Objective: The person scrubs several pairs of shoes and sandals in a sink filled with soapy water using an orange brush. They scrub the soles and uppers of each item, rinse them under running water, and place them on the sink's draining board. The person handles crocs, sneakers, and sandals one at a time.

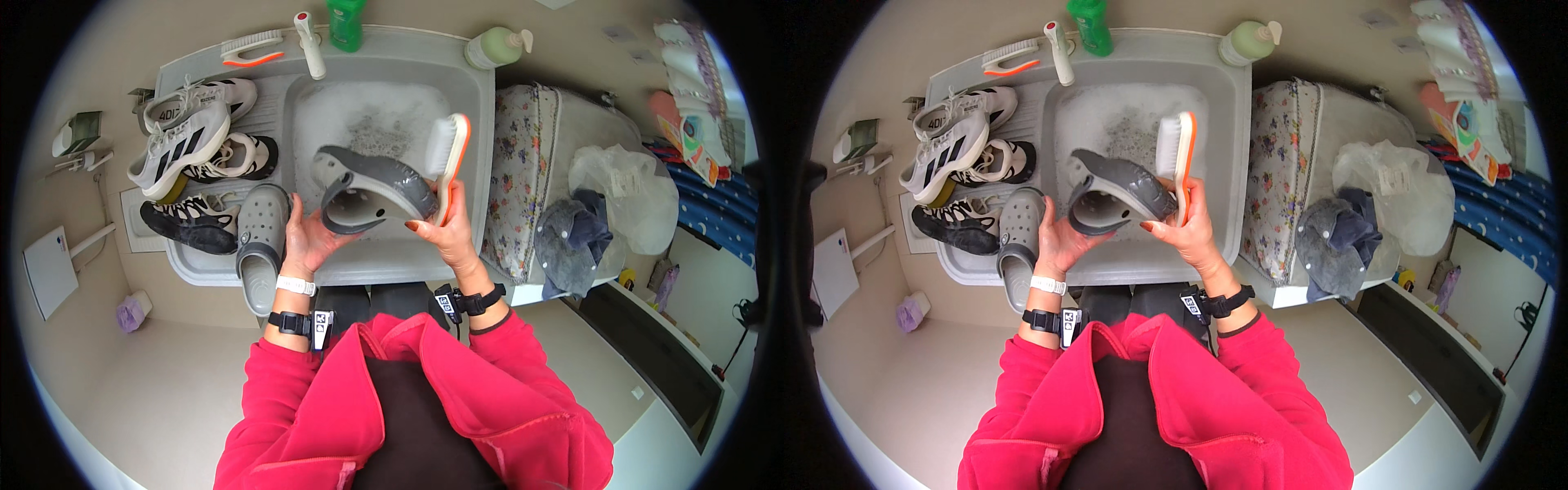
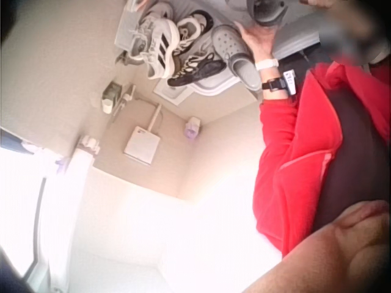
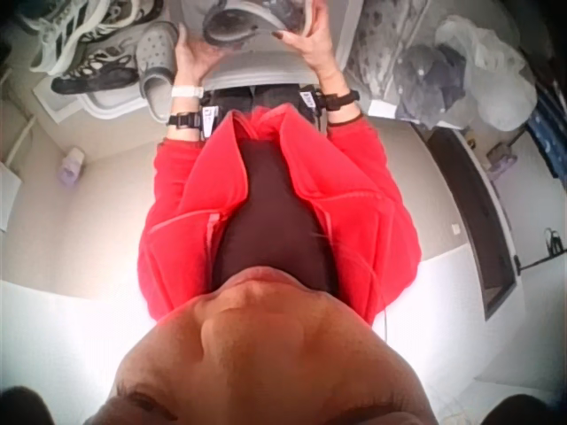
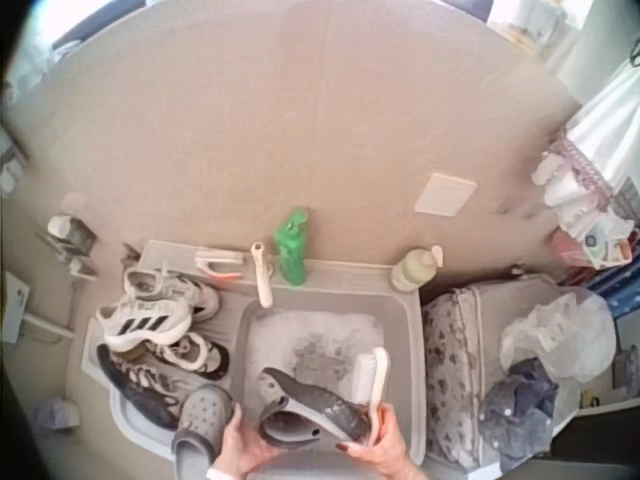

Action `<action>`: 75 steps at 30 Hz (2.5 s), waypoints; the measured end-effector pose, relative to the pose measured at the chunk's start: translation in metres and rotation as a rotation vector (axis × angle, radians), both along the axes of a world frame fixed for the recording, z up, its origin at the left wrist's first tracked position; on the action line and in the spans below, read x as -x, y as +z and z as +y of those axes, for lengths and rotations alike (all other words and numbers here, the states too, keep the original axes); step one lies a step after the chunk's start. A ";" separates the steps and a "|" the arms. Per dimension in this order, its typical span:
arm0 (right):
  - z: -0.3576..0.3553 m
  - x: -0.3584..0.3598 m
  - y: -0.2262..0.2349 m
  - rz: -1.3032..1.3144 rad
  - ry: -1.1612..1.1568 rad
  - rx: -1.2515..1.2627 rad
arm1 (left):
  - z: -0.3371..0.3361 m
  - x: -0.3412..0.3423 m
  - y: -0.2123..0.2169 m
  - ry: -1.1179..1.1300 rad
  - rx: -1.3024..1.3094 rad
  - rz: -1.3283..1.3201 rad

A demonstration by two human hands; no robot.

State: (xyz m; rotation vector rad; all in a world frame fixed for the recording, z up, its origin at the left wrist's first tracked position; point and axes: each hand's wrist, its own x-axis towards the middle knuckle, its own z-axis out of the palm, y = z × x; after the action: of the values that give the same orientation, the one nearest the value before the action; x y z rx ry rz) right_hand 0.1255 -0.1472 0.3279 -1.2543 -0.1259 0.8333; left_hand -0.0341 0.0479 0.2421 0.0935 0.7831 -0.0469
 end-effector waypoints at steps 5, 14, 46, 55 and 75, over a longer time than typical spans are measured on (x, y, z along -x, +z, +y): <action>-0.007 -0.028 -0.062 0.103 0.207 0.031 | -0.008 -0.034 -0.056 0.033 0.063 0.115; -0.040 -0.021 -0.164 -0.115 -0.117 0.839 | 0.002 -0.100 -0.133 0.190 -0.757 0.385; 0.029 -0.024 -0.303 -0.094 0.297 0.318 | 0.002 -0.113 -0.158 0.347 -0.529 0.407; 0.016 -0.016 -0.305 -0.141 0.370 0.669 | 0.009 -0.117 -0.155 0.355 -0.501 0.363; 0.035 -0.007 -0.289 -0.172 0.231 0.486 | 0.016 -0.108 -0.164 0.284 -0.463 0.408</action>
State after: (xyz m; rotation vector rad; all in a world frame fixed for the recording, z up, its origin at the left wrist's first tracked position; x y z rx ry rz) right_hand 0.1330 -0.1119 0.0393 -1.7947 -0.2177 0.9891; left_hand 0.0741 0.0643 0.0785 0.4201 1.1978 0.3981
